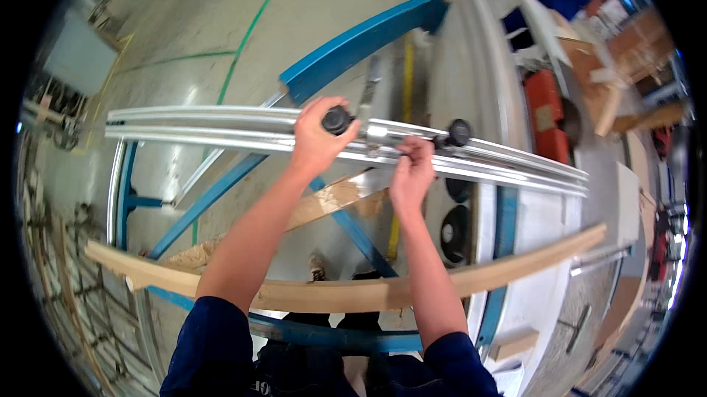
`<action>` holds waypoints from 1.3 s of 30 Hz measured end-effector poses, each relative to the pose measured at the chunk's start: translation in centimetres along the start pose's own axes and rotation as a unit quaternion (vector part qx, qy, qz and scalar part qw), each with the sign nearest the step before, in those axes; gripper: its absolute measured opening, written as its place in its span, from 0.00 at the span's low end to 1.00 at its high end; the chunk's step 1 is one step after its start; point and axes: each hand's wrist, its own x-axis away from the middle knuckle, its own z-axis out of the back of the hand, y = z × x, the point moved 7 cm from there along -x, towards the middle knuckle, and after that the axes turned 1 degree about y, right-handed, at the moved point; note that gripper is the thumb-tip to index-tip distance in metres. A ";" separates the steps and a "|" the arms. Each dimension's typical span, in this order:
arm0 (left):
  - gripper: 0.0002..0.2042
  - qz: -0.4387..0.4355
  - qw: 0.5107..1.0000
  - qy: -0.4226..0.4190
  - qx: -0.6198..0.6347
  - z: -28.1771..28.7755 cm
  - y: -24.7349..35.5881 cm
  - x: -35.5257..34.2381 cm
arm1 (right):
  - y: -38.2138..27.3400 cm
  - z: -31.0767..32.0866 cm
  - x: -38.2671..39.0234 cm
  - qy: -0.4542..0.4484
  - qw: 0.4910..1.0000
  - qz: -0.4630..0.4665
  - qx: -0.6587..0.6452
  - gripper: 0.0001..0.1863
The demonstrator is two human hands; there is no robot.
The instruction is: The person operates a table saw to cut wooden planks into smaller pieces. They measure the wood with a tape measure, adjust the saw's fence, and guide the planks through the blade. The cut pieces are then stacked on the table.
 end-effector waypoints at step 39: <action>0.41 0.004 0.840 -0.338 -0.425 10.7 10.8 29.7 | -4.6 56.6 31.1 0.357 0.840 -0.230 0.337 0.49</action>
